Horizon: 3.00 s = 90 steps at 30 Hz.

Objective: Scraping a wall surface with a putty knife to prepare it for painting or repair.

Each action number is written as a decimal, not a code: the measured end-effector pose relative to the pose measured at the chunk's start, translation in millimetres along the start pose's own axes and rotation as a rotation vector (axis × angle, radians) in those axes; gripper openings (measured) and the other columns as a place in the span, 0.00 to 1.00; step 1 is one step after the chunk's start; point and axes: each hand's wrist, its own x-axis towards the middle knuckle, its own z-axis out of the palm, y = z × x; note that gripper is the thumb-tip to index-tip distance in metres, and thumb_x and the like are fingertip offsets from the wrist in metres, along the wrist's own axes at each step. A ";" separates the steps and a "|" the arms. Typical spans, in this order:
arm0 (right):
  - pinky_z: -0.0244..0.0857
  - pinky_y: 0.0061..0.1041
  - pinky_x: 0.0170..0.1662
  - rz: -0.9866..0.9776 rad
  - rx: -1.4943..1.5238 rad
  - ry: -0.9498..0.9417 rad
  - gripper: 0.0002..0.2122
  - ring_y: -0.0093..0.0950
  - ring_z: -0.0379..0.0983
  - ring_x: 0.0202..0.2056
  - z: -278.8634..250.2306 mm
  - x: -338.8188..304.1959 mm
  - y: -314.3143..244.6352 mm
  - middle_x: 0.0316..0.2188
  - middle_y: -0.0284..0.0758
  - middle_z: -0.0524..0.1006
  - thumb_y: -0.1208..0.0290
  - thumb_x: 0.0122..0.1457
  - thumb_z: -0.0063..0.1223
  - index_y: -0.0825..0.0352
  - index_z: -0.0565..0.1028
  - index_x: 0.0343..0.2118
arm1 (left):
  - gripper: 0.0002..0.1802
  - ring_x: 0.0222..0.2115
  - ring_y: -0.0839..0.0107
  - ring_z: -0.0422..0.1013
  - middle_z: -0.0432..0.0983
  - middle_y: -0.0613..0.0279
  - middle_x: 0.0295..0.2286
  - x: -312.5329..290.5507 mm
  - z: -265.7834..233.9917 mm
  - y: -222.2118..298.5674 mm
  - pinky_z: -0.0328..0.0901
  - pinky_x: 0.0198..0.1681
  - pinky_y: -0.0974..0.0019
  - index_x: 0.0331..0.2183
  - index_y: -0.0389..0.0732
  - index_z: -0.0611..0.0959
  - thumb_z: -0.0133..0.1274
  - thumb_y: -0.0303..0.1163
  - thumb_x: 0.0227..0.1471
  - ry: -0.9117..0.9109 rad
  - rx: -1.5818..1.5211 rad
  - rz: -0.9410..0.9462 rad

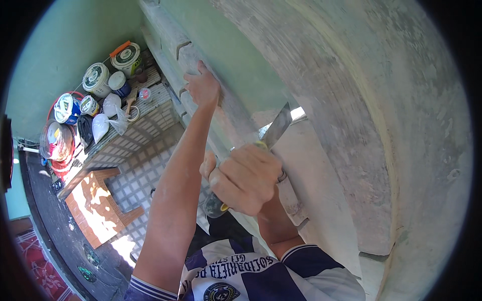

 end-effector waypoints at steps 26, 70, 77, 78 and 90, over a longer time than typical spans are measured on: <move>0.57 0.23 0.16 0.413 0.262 0.331 0.12 0.23 0.60 0.12 -9.0 -10.6 6.7 0.12 0.33 0.65 0.81 0.60 0.44 0.67 0.58 0.21 | 0.41 0.47 0.44 0.66 0.63 0.37 0.48 -0.2 -1.1 3.8 0.62 0.48 0.47 0.58 0.32 0.55 0.37 0.57 0.58 -0.031 0.012 0.007; 0.60 0.24 0.19 0.582 0.065 0.539 0.11 0.23 0.65 0.14 5.0 -40.0 29.7 0.12 0.32 0.70 0.75 0.58 0.49 0.66 0.64 0.19 | 0.42 0.45 0.43 0.67 0.63 0.37 0.47 -3.3 -2.0 5.6 0.63 0.48 0.48 0.59 0.32 0.55 0.37 0.57 0.58 -0.034 0.041 0.006; 0.62 0.23 0.21 0.739 -0.025 0.791 0.11 0.24 0.67 0.15 8.2 -37.9 23.1 0.12 0.33 0.70 0.73 0.57 0.51 0.67 0.67 0.19 | 0.42 0.46 0.41 0.65 0.60 0.36 0.48 -3.9 1.2 6.0 0.62 0.47 0.47 0.60 0.32 0.52 0.36 0.57 0.58 -0.069 -0.073 0.024; 0.61 0.22 0.20 0.631 -0.112 0.587 0.12 0.23 0.65 0.15 10.4 -20.0 23.8 0.11 0.33 0.69 0.74 0.57 0.51 0.67 0.64 0.18 | 0.42 0.47 0.41 0.65 0.60 0.36 0.48 -2.8 0.7 4.8 0.62 0.47 0.47 0.60 0.32 0.51 0.36 0.57 0.59 -0.072 -0.095 0.019; 0.50 0.22 0.15 0.561 0.002 0.450 0.15 0.20 0.58 0.11 15.7 -15.5 19.2 0.09 0.30 0.63 0.74 0.56 0.52 0.66 0.60 0.16 | 0.42 0.49 0.44 0.63 0.59 0.41 0.50 -2.6 -0.2 0.0 0.63 0.47 0.45 0.61 0.36 0.50 0.35 0.58 0.58 -0.078 -0.016 -0.011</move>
